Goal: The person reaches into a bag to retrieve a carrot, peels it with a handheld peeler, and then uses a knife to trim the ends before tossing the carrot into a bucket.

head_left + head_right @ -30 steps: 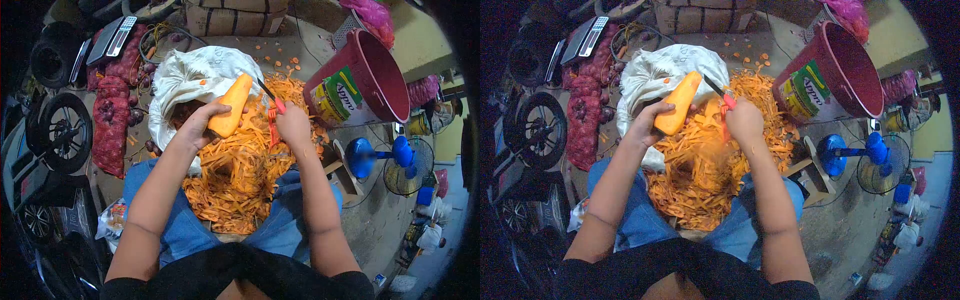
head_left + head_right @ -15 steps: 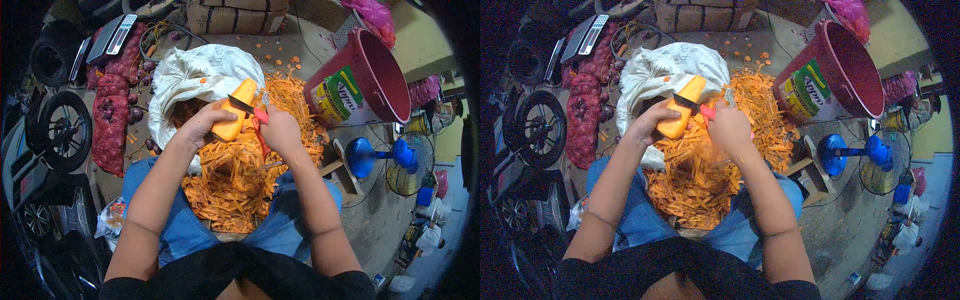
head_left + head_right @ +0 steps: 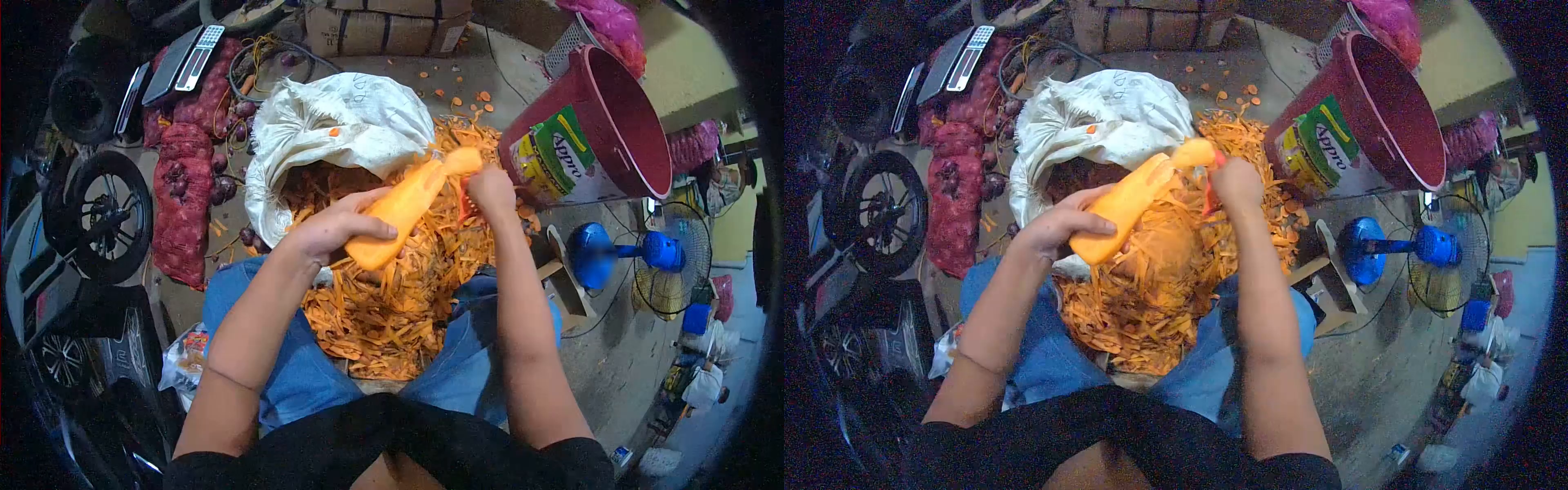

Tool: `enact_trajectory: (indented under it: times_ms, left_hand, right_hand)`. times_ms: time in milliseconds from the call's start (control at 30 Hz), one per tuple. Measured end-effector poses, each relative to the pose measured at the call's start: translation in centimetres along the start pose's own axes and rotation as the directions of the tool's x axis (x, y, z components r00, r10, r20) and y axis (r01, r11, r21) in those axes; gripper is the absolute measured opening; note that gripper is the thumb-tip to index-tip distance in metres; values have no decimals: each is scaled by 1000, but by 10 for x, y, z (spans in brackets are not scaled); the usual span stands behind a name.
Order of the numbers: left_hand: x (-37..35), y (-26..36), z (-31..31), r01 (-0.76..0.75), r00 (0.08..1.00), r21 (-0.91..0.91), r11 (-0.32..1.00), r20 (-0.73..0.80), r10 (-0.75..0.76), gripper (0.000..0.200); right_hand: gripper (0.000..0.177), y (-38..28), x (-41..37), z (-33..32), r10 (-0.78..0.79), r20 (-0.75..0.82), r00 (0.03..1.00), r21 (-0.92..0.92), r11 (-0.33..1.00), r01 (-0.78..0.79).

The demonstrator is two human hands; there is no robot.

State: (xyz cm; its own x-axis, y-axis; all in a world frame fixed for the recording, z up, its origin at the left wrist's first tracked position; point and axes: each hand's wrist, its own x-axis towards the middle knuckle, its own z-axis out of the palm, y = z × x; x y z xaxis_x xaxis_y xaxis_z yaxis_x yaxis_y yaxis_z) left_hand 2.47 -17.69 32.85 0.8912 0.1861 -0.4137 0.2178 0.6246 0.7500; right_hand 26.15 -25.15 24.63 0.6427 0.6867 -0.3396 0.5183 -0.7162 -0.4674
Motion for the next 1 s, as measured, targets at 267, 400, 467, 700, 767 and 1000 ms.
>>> enact_trajectory:
  times_ms: [267, 400, 467, 700, 767, 1000]
  left_hand:
    - [5, 5, -15, -156, 940, 443, 883, -209, 271, 47]
    - [12, 2, -18, -99, 869, 724, 683, -271, 413, 43]
    - [16, 1, -16, 44, 788, 901, 432, -298, 539, 38]
    - [21, 1, -2, 126, 762, 948, 292, -281, 584, 35]
    - [21, 1, 0, 75, 740, 970, 231, -210, 640, 35]
    - [9, 13, 13, -262, 735, 882, 390, -79, 673, 36]
  right_hand:
    - [23, -47, -38, -35, -160, -117, 980, -126, 981, 145]
    - [19, -57, -55, -27, -291, 6, 957, 79, 954, 290]
    - [19, -65, -68, -29, -311, 29, 950, 115, 945, 306]
    - [19, -64, -71, -19, -368, 68, 927, 59, 929, 365]
    - [20, -61, -68, -17, -351, 62, 934, 52, 936, 348]
    - [21, -32, -29, 19, -174, 230, 958, 59, 985, 165]
